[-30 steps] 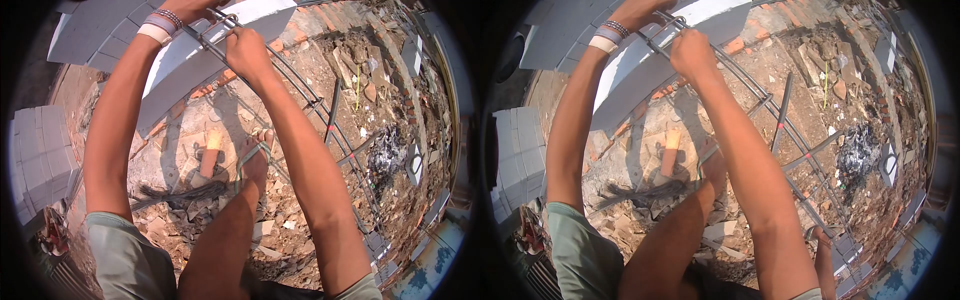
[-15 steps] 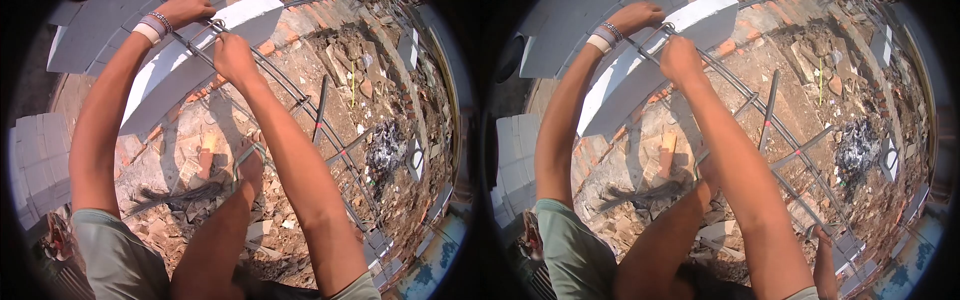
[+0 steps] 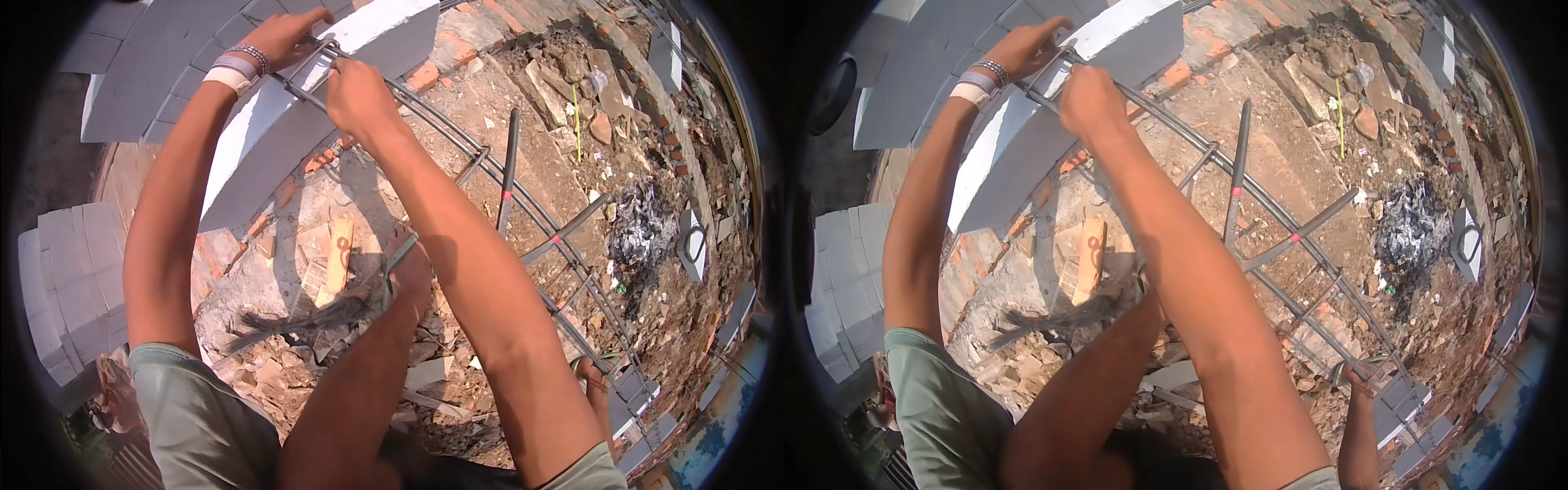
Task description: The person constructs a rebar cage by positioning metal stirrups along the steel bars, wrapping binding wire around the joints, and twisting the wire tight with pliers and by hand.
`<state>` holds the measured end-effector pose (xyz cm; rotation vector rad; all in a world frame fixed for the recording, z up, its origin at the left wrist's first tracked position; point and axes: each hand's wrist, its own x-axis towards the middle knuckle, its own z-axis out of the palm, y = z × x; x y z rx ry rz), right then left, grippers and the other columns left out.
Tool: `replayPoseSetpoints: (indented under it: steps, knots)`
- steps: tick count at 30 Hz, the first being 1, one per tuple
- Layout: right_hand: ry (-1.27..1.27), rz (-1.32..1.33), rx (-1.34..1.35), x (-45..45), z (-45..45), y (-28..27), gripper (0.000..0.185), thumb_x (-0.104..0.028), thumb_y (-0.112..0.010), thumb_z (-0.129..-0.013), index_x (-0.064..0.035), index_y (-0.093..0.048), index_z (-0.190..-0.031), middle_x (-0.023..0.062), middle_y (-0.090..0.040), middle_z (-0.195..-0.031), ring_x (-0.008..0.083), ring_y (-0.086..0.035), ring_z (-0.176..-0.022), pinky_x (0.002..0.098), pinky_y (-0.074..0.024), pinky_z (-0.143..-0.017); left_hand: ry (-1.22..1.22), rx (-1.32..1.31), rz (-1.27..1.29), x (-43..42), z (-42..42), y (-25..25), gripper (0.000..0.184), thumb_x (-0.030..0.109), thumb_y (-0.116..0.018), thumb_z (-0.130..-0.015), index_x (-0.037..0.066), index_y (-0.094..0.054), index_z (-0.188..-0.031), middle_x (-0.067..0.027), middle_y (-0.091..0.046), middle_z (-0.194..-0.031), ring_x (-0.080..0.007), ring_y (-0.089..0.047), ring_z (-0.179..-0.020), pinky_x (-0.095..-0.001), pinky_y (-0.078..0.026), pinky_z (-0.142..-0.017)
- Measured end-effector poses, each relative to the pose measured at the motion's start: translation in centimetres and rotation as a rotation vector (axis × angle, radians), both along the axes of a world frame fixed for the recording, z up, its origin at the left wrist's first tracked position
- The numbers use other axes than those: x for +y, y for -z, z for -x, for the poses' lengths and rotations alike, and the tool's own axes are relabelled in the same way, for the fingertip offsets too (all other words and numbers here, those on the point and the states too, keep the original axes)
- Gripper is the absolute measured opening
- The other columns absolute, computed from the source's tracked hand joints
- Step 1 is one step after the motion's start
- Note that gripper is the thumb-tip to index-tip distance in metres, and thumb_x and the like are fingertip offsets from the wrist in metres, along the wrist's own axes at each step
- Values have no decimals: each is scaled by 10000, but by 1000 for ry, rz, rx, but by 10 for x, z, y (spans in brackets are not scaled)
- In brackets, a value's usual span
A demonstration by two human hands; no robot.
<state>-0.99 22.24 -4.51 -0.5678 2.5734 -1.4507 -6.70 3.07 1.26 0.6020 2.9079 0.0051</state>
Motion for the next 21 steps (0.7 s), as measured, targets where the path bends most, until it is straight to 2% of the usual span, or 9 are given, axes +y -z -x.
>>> replayPoseSetpoints:
  steps: [1,3,5,8,12,16,19,21]
  knots:
    - [3,-1,-14,0,0,-2,238,-125,-511,-936,54,-660,-981,291,-686,-945,457,-658,-946,496,-531,-844,-26,-121,-112,12,-3,-22,467,135,-648,-907,70,-491,-1342,-93,-711,-897,-260,-683,-916,-356,-514,-892]
    - [7,5,5,0,-1,0,234,-120,-514,-930,56,-661,-977,293,-686,-942,455,-661,-940,494,-533,-844,-135,-203,-183,9,0,-28,379,223,-642,-924,70,-593,-1268,-113,-683,-1037,-268,-654,-991,-394,-500,-924]
    - [5,2,13,0,-1,1,232,-118,-516,-926,56,-662,-974,294,-686,-942,454,-662,-937,492,-534,-843,-293,-110,-100,1,10,-28,377,376,-598,-949,77,-714,-1146,-158,-605,-1318,-327,-575,-1190,-492,-456,-1027]
    - [11,-8,11,0,-1,0,230,-118,-520,-922,53,-665,-974,293,-686,-946,453,-662,-943,490,-534,-847,-467,-10,101,34,7,-31,368,310,-628,-906,77,-680,-1186,-176,-627,-1257,-319,-602,-1128,-493,-485,-971]
    - [17,-33,2,0,-1,-2,227,-111,-521,-917,47,-669,-985,282,-691,-960,443,-660,-967,484,-530,-861,-498,34,90,56,8,-27,369,268,-628,-898,72,-657,-1210,-169,-642,-1206,-299,-614,-1069,-466,-497,-931]
    - [29,-53,-31,0,-2,-4,209,-94,-552,-893,40,-672,-999,266,-699,-987,425,-663,-994,467,-531,-882,-482,54,-14,60,17,-21,378,226,-629,-890,67,-634,-1233,-163,-656,-1156,-279,-626,-1011,-439,-509,-891]
    - [28,-23,-38,0,-3,-1,295,-142,-449,-943,46,-662,-1023,319,-670,-969,486,-639,-957,520,-503,-886,-457,73,-169,57,26,-18,389,194,-629,-885,63,-616,-1251,-158,-667,-1118,-265,-635,-967,-418,-518,-861]
    - [7,-23,-67,2,-3,-3,274,-121,-475,-919,58,-662,-1006,321,-670,-963,483,-644,-951,516,-511,-876,-444,76,-305,56,25,-14,399,173,-629,-881,61,-605,-1263,-154,-675,-1092,-255,-641,-938,-405,-525,-840]
